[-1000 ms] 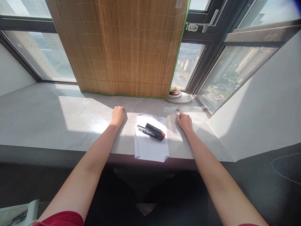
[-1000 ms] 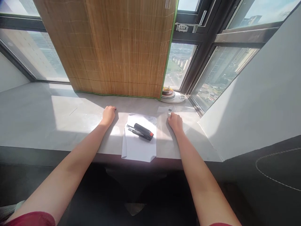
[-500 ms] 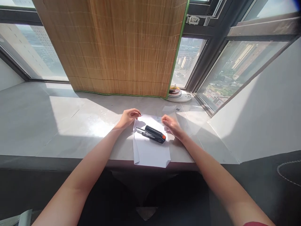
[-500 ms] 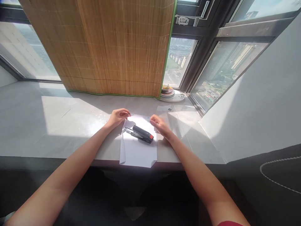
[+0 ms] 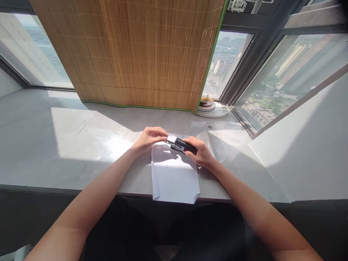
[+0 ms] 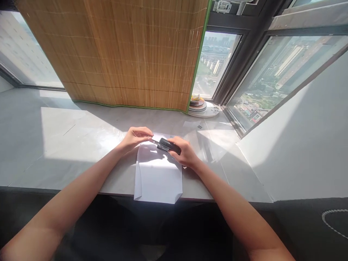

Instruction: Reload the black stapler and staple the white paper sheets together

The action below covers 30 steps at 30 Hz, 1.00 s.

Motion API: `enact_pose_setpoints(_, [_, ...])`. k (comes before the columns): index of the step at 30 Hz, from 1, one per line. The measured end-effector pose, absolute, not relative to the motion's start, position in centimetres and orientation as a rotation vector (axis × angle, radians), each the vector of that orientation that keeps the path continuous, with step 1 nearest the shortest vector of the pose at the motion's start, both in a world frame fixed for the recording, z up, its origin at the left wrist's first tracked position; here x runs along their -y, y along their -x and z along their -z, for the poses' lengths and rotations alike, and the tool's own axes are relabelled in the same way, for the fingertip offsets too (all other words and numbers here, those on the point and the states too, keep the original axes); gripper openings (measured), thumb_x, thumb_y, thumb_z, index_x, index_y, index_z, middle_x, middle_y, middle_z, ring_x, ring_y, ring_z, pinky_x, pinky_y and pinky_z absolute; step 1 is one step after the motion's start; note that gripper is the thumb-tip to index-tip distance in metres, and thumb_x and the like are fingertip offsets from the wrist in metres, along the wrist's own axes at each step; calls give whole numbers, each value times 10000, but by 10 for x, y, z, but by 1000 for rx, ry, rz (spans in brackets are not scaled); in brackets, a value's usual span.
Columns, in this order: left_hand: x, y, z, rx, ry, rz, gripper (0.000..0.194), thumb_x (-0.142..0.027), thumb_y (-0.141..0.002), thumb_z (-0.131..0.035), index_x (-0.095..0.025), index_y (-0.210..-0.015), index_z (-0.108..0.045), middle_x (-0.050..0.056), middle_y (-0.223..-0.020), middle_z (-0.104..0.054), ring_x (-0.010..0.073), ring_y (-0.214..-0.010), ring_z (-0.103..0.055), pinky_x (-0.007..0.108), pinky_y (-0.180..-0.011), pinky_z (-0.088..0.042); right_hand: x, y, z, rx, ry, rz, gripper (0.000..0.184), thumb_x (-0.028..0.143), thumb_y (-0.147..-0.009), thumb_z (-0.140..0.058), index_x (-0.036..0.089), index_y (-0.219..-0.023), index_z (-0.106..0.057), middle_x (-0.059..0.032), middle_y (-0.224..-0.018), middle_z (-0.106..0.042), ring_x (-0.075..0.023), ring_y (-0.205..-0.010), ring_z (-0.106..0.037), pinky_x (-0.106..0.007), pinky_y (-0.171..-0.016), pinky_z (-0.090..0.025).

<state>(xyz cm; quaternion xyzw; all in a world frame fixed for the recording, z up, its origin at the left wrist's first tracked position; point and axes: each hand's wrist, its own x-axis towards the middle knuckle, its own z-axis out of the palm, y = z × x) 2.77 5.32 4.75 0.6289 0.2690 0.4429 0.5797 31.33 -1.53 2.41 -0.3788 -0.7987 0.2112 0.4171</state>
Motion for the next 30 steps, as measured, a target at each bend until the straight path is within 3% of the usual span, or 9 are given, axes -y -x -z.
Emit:
enact_pose_setpoints(5, [-50,-33,-50,-635,-1697,-1010,159,-308,-734,-1012,-262,-818,-886,117,-989,-810,304,-988,-763,473,-984,-626,12,-317,-25,1990,987,-529,351,206,-917,-671,255,-1254,-759,-52,-1016,-742,-240,-890,-683,-391,-807,-553])
enact_pose_setpoints(13, [-58,-29,-44,-706,-1905,-865,492,-349,-765,-1004,-246,-1228,-872,107,-1007,-834,270,-953,-753,361,-856,-533,15,-315,-27,2042,899,-561,388,216,-901,-686,251,-1278,-770,-63,-1062,-787,-269,-966,-695,-431,-867,-558])
enact_pose_setpoints(20, [-64,-27,-34,-722,-1968,-798,485,-420,-799,-978,-254,-1237,-854,81,-1001,-836,223,-873,-715,332,-770,-457,16,-315,-30,2025,854,-578,381,223,-911,-696,258,-1279,-787,-57,-1038,-788,-263,-935,-691,-444,-877,-560])
enact_pose_setpoints(30, [-61,-28,-45,-784,-1991,-720,523,-482,-789,-971,-222,-1216,-818,74,-1075,-834,219,-978,-722,336,-820,-443,15,-320,-30,1981,860,-624,359,259,-941,-721,247,-1295,-778,-66,-1071,-782,-262,-951,-693,-423,-841,-547])
